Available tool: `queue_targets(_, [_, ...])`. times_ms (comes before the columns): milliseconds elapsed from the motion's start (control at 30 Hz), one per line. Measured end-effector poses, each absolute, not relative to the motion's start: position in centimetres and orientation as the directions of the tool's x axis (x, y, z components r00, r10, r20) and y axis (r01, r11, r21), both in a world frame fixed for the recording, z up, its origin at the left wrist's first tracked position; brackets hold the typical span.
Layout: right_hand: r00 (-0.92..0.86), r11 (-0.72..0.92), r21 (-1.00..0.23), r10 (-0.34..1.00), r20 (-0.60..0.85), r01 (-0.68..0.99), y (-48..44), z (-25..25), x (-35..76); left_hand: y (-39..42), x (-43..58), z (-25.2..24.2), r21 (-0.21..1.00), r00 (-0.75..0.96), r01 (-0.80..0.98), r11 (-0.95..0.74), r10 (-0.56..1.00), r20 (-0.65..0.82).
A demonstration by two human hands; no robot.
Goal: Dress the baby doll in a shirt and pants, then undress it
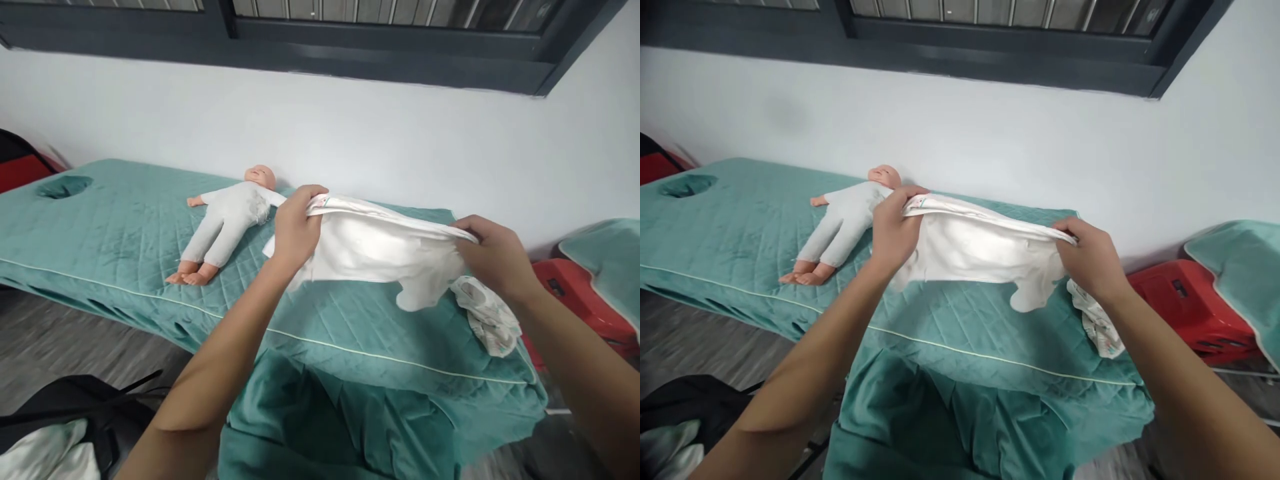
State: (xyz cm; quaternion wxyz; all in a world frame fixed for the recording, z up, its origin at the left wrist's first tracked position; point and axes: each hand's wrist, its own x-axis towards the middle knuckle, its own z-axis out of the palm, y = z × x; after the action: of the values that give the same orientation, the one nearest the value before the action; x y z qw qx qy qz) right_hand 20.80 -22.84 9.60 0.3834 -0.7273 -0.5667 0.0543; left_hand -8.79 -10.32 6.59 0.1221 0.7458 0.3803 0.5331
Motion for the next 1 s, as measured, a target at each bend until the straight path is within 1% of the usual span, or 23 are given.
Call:
queue_targets(100, [0.449,-0.129,-0.709,0.847,0.284,0.693,-23.7,9.7,22.0,-10.3,-9.4,7.7,0.544,0.231,0.557,-0.627,0.746,0.624])
queue_targets(167, [0.508,-0.190,-0.747,0.832,0.222,0.637,-23.6,9.3,23.0,-10.0,-9.7,7.6,0.480,0.287,0.684,-0.549,0.808,0.514])
queue_targets(200, [0.532,-0.218,-0.748,0.821,0.206,0.627,-23.2,8.9,23.5,-9.7,-9.7,7.4,0.426,0.315,0.748,-0.510,0.836,0.449])
queue_targets(267, [0.547,-0.252,-0.702,0.805,0.229,0.666,-21.9,7.6,24.4,-8.9,-9.6,6.7,0.301,0.348,0.844,-0.444,0.880,0.323])
queue_targets(333, [0.497,-0.249,-0.612,0.823,0.275,0.751,-20.2,5.6,24.8,-8.0,-8.8,5.7,0.218,0.334,0.895,-0.389,0.909,0.248])
queue_targets(400, [0.421,-0.217,-0.522,0.852,0.311,0.825,-18.5,3.0,24.0,-7.4,-7.5,4.2,0.181,0.262,0.932,-0.315,0.927,0.267])
queue_targets(467, [0.344,-0.168,-0.428,0.861,0.375,0.888,-17.2,-0.1,21.8,-7.6,-5.7,2.0,0.161,0.200,0.950,-0.267,0.918,0.342])
queue_targets(500, [0.281,-0.124,-0.365,0.865,0.417,0.923,-16.8,-1.6,20.3,-7.9,-4.6,0.6,0.156,0.208,0.947,-0.281,0.906,0.368])
queue_targets(533, [0.212,-0.066,-0.332,0.879,0.427,0.941,-16.4,-3.2,18.5,-8.3,-3.6,-0.8,0.167,0.257,0.928,-0.333,0.896,0.363])
queue_targets(600, [0.086,0.049,-0.336,0.923,0.375,0.941,-15.7,-5.9,15.2,-9.0,-1.8,-3.6,0.234,0.407,0.854,-0.465,0.876,0.257])
queue_targets(633, [0.072,0.058,-0.343,0.932,0.355,0.938,-15.2,-6.9,13.9,-9.1,-1.1,-4.8,0.270,0.447,0.830,-0.487,0.872,0.200])
queue_targets(667, [0.091,0.029,-0.342,0.940,0.328,0.939,-14.7,-7.8,12.9,-9.1,-0.6,-5.8,0.296,0.459,0.821,-0.489,0.872,0.169])
queue_targets(700, [0.140,-0.034,-0.334,0.944,0.298,0.942,-14.1,-8.4,12.5,-8.9,-0.3,-6.6,0.310,0.448,0.825,-0.473,0.881,0.155])
queue_targets(800, [0.284,-0.201,-0.309,0.925,0.253,0.930,-12.2,-9.4,13.2,-7.4,0.0,-7.3,0.306,0.364,0.865,-0.398,0.917,0.165])
queue_targets(933, [0.351,-0.280,-0.299,0.911,0.218,0.912,-10.5,-9.4,14.8,-5.5,0.1,-6.4,0.310,0.303,0.894,-0.324,0.946,0.115])
queue_targets(1000, [0.390,-0.318,-0.304,0.895,0.216,0.898,-10.1,-9.3,14.8,-5.4,0.5,-6.2,0.318,0.277,0.900,-0.299,0.954,0.113])
